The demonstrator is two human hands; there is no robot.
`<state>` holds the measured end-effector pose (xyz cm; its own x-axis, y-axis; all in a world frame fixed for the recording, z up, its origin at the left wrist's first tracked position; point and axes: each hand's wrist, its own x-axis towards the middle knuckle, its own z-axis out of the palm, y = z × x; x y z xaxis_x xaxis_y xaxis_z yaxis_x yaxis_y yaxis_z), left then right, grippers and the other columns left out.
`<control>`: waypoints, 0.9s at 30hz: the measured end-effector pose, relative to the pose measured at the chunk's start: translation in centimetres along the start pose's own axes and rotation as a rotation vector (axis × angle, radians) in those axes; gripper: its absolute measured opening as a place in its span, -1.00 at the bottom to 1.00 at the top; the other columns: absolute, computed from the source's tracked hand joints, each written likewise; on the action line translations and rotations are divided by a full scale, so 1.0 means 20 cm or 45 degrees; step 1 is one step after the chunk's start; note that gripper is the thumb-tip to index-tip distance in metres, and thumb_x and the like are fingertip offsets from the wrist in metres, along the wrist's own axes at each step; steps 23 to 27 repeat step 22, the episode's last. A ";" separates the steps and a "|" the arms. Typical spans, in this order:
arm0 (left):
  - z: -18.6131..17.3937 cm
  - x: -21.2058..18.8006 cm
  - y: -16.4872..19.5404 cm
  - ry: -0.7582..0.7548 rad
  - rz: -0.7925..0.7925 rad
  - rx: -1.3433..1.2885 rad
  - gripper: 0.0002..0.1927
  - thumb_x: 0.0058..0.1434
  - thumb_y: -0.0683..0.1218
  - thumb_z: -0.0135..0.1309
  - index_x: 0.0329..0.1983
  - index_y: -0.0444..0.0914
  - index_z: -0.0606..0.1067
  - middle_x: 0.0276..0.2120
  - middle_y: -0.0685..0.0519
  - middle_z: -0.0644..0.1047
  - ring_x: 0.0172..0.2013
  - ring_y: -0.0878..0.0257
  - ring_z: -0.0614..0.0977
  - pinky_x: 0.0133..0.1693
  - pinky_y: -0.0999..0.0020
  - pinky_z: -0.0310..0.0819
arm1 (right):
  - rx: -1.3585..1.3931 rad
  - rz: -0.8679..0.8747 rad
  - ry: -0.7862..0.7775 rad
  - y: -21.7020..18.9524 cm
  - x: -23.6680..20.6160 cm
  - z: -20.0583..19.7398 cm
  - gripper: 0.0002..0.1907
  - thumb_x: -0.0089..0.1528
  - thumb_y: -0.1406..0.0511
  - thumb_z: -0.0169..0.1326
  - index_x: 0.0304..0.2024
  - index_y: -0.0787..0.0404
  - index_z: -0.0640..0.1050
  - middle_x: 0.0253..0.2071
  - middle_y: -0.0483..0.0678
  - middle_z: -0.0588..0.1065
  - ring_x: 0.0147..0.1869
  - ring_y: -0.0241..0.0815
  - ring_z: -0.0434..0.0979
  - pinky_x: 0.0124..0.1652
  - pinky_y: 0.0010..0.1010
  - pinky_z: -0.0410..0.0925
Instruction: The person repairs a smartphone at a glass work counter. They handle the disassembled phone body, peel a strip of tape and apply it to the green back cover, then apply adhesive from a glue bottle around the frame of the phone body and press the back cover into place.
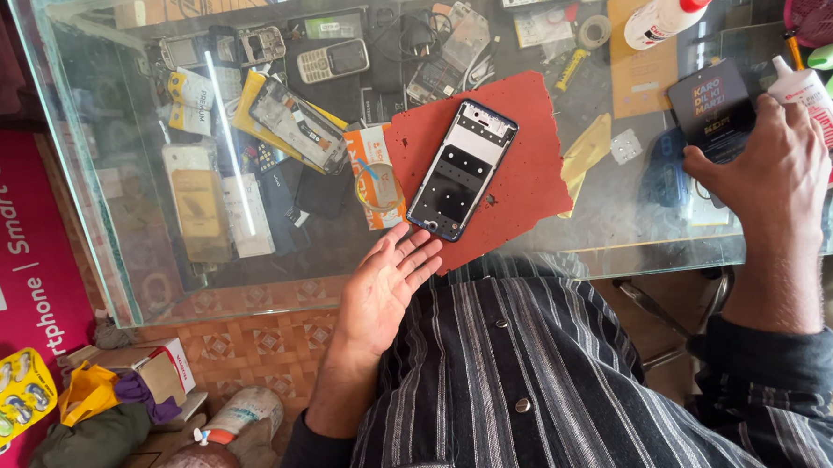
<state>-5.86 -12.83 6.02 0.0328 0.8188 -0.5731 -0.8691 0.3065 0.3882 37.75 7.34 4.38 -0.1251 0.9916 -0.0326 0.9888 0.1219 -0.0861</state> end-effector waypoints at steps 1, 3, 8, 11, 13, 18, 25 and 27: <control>0.00 0.01 0.00 0.002 0.004 0.003 -0.39 0.41 -0.01 -0.08 0.40 -0.45 0.15 0.22 -0.29 0.35 0.29 -0.18 0.40 0.32 -0.15 0.25 | -0.030 -0.014 0.022 -0.01 0.00 0.00 -0.13 0.13 0.01 0.38 0.24 0.49 0.41 0.22 0.35 0.42 0.38 0.33 0.40 0.30 0.03 0.27; 0.01 0.02 -0.01 0.011 0.018 0.014 -0.39 0.42 -0.01 -0.07 0.40 -0.46 0.16 0.21 -0.25 0.36 0.27 -0.14 0.42 0.32 -0.14 0.26 | -0.106 -0.003 0.053 -0.04 -0.01 -0.01 -0.16 0.12 0.00 0.37 0.23 0.44 0.44 0.16 0.32 0.47 0.34 0.31 0.42 0.23 0.04 0.28; 0.02 0.03 -0.05 0.058 0.047 0.052 -0.37 0.40 0.00 -0.06 0.43 -0.43 0.16 0.18 -0.16 0.38 0.25 -0.04 0.42 0.32 -0.08 0.26 | -0.212 -0.086 0.232 -0.12 -0.06 -0.14 -0.27 0.12 0.03 0.35 0.18 0.36 0.52 0.00 0.22 0.55 0.18 0.20 0.53 0.15 -0.05 0.37; 0.01 0.03 -0.05 0.048 0.039 0.056 -0.36 0.40 0.00 -0.05 0.42 -0.44 0.15 0.17 -0.13 0.39 0.25 -0.02 0.42 0.32 -0.05 0.27 | 0.198 -0.014 0.169 -0.14 -0.07 -0.26 -0.36 0.21 0.07 0.29 0.14 0.41 0.50 0.00 0.18 0.57 0.06 0.12 0.60 0.08 -0.11 0.44; 0.00 0.04 -0.05 0.068 0.025 0.070 -0.38 0.40 0.00 -0.06 0.41 -0.42 0.19 0.16 -0.08 0.40 0.23 0.00 0.44 0.29 -0.03 0.30 | 0.739 0.052 0.139 -0.15 -0.07 -0.34 -0.30 0.25 0.03 0.24 0.18 0.50 0.49 0.03 0.19 0.55 0.07 0.07 0.61 0.04 -0.19 0.49; -0.04 0.05 -0.06 0.061 0.051 0.112 -0.46 0.42 -0.01 -0.05 0.37 -0.39 0.27 0.11 -0.02 0.43 0.15 0.03 0.47 0.23 -0.04 0.35 | 1.847 0.010 -0.151 -0.22 -0.15 -0.45 -0.28 0.28 0.08 0.18 0.16 0.65 0.41 0.03 0.35 0.52 0.00 0.07 0.60 0.09 -0.18 0.49; -0.07 0.06 -0.07 0.025 0.079 0.122 -0.47 0.43 -0.01 -0.04 0.37 -0.39 0.28 0.11 -0.02 0.44 0.13 0.03 0.48 0.21 -0.04 0.35 | 2.294 -0.090 -0.441 -0.29 -0.05 -0.40 -0.19 0.23 0.03 0.20 0.20 0.63 0.37 0.03 0.42 0.49 -0.02 0.16 0.64 -0.01 -0.01 0.53; -0.07 0.06 -0.07 0.025 0.079 0.122 -0.47 0.43 -0.01 -0.04 0.37 -0.39 0.28 0.11 -0.02 0.44 0.13 0.03 0.48 0.21 -0.04 0.35 | 2.294 -0.090 -0.441 -0.29 -0.05 -0.40 -0.19 0.23 0.03 0.20 0.20 0.63 0.37 0.03 0.42 0.49 -0.02 0.16 0.64 -0.01 -0.01 0.53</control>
